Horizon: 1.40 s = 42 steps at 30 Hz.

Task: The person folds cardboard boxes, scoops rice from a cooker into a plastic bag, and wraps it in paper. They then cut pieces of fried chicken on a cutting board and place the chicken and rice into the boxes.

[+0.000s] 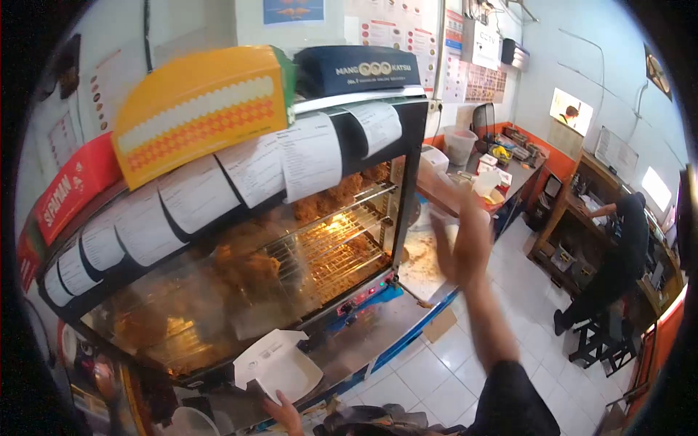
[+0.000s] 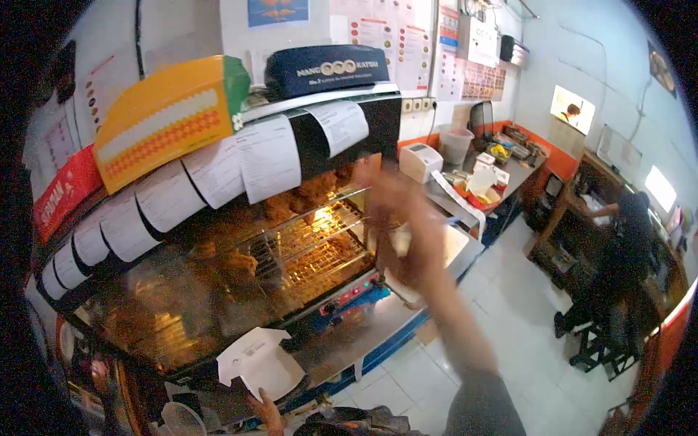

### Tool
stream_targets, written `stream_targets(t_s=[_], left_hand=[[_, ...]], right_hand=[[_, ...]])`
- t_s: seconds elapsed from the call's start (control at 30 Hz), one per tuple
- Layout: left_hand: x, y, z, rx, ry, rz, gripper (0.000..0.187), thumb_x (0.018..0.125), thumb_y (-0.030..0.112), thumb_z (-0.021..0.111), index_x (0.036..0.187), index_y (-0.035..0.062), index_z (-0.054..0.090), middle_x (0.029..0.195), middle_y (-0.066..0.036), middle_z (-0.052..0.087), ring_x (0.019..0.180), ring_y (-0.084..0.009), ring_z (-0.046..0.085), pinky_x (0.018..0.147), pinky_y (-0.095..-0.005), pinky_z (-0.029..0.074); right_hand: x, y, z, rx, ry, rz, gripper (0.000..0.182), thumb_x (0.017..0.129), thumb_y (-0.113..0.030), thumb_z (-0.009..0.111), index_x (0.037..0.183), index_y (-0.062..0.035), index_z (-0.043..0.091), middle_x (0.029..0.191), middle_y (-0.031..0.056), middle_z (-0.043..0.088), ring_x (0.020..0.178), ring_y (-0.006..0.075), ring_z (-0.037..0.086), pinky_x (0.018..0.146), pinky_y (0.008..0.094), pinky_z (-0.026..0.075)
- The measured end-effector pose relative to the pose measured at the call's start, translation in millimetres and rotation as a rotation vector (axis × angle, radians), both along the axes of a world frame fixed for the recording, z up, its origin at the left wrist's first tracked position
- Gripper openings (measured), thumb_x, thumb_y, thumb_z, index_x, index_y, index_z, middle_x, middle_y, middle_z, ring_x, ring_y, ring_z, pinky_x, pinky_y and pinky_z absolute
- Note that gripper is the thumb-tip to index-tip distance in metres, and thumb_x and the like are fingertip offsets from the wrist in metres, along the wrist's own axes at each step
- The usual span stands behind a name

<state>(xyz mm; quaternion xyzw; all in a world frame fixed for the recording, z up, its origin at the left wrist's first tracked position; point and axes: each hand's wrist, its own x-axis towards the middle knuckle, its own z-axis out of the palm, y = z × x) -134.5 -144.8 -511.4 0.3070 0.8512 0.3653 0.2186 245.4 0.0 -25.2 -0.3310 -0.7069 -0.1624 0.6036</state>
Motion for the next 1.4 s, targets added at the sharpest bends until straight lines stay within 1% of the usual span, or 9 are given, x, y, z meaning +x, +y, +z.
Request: stream_targets(t_s=[0.17, 0.4, 0.43, 0.53, 0.73, 0.8, 0.87, 0.9, 1.4], left_hand=[[10, -12, -4, 0.096, 0.083, 0.08, 0.105, 0.092, 0.078, 0.049, 0.153, -0.0065, 0.037, 0.155, -0.037, 0.033, 0.144, -0.0533, 0.032, 0.119, -0.059, 0.026], [69, -18, 127, 0.297, -0.065, 0.118, 0.084, 0.097, 0.062, 0.058, 0.138, -0.0106, 0.052, 0.137, -0.037, 0.053, 0.127, -0.0508, 0.049, 0.108, -0.0564, 0.038], [53, -20, 51, 0.126, 0.276, 0.135, 0.069, 0.1, 0.053, 0.06, 0.125, -0.011, 0.06, 0.122, -0.035, 0.061, 0.114, -0.0488, 0.055, 0.1, -0.0561, 0.042], [70, -18, 48, 0.354, 0.202, 0.415, 0.063, 0.101, 0.048, 0.061, 0.123, -0.0106, 0.06, 0.122, -0.031, 0.061, 0.113, -0.0475, 0.055, 0.1, -0.054, 0.043], [107, -6, 13, 0.563, 0.434, 0.734, 0.043, 0.105, 0.031, 0.06, 0.127, -0.0048, 0.059, 0.12, -0.026, 0.06, 0.114, -0.0401, 0.054, 0.104, -0.0483, 0.041], [99, -24, -23, 0.29, 0.942, 0.536, 0.038, 0.106, 0.024, 0.058, 0.136, 0.0011, 0.055, 0.116, -0.021, 0.063, 0.114, -0.0331, 0.059, 0.103, -0.0434, 0.044], [94, -31, -82, 0.219, 0.963, 0.414, 0.059, 0.109, 0.037, 0.045, 0.153, -0.0007, 0.038, 0.151, -0.025, 0.041, 0.143, -0.0387, 0.038, 0.118, -0.0466, 0.033], [124, -5, -37, 0.628, 0.16, 0.725, 0.053, 0.109, 0.033, 0.05, 0.15, -0.0005, 0.042, 0.149, -0.019, 0.041, 0.142, -0.0333, 0.038, 0.118, -0.0461, 0.034], [147, 15, 36, 0.693, -0.089, 0.866, 0.054, 0.108, 0.037, 0.05, 0.143, -0.0031, 0.04, 0.143, -0.019, 0.041, 0.135, -0.0324, 0.041, 0.111, -0.045, 0.037]], right_hand=[[26, 166, 187, 0.119, -0.155, -0.035, 0.034, 0.103, -0.032, 0.06, 0.132, -0.014, 0.064, 0.126, 0.0163, 0.069, 0.113, 0.0325, 0.069, 0.096, 0.0441, 0.054], [6, 268, 267, -0.671, -0.715, -0.324, 0.058, 0.1, -0.056, 0.058, 0.128, -0.0067, 0.07, 0.109, 0.0136, 0.074, 0.087, 0.0217, 0.064, 0.087, 0.0364, 0.053], [10, 268, 271, -0.696, -0.765, -0.278, 0.067, 0.096, -0.066, 0.056, 0.12, -0.0061, 0.075, 0.094, 0.0127, 0.074, 0.085, 0.0198, 0.063, 0.083, 0.0388, 0.052], [24, 294, 280, -1.041, -0.597, 0.142, 0.049, 0.1, -0.042, 0.066, 0.122, 0.0018, 0.072, 0.085, -0.0026, 0.072, 0.058, 0.0017, 0.051, 0.05, 0.0168, 0.041], [48, 345, 283, -1.241, -0.573, 0.387, 0.051, 0.102, -0.033, 0.064, 0.128, 0.0103, 0.064, 0.11, 0.0126, 0.074, 0.092, 0.0152, 0.068, 0.082, 0.0314, 0.059], [54, 357, 279, -1.185, -0.613, 0.402, 0.045, 0.101, -0.033, 0.066, 0.117, 0.0087, 0.068, 0.105, 0.0108, 0.074, 0.089, 0.0142, 0.069, 0.078, 0.0304, 0.058], [60, 373, 281, -1.186, -0.625, 0.467, 0.043, 0.103, -0.041, 0.062, 0.109, 0.0002, 0.073, 0.095, 0.0084, 0.074, 0.082, 0.0164, 0.066, 0.076, 0.033, 0.057], [60, 370, 282, -1.203, -0.634, 0.465, 0.038, 0.102, -0.035, 0.065, 0.106, 0.0015, 0.072, 0.093, 0.0066, 0.074, 0.081, 0.0133, 0.067, 0.075, 0.0308, 0.057], [68, 396, 274, -1.168, -0.653, 0.661, 0.042, 0.102, -0.04, 0.063, 0.104, 0.0004, 0.073, 0.085, 0.0041, 0.074, 0.071, 0.0108, 0.067, 0.065, 0.029, 0.057]])
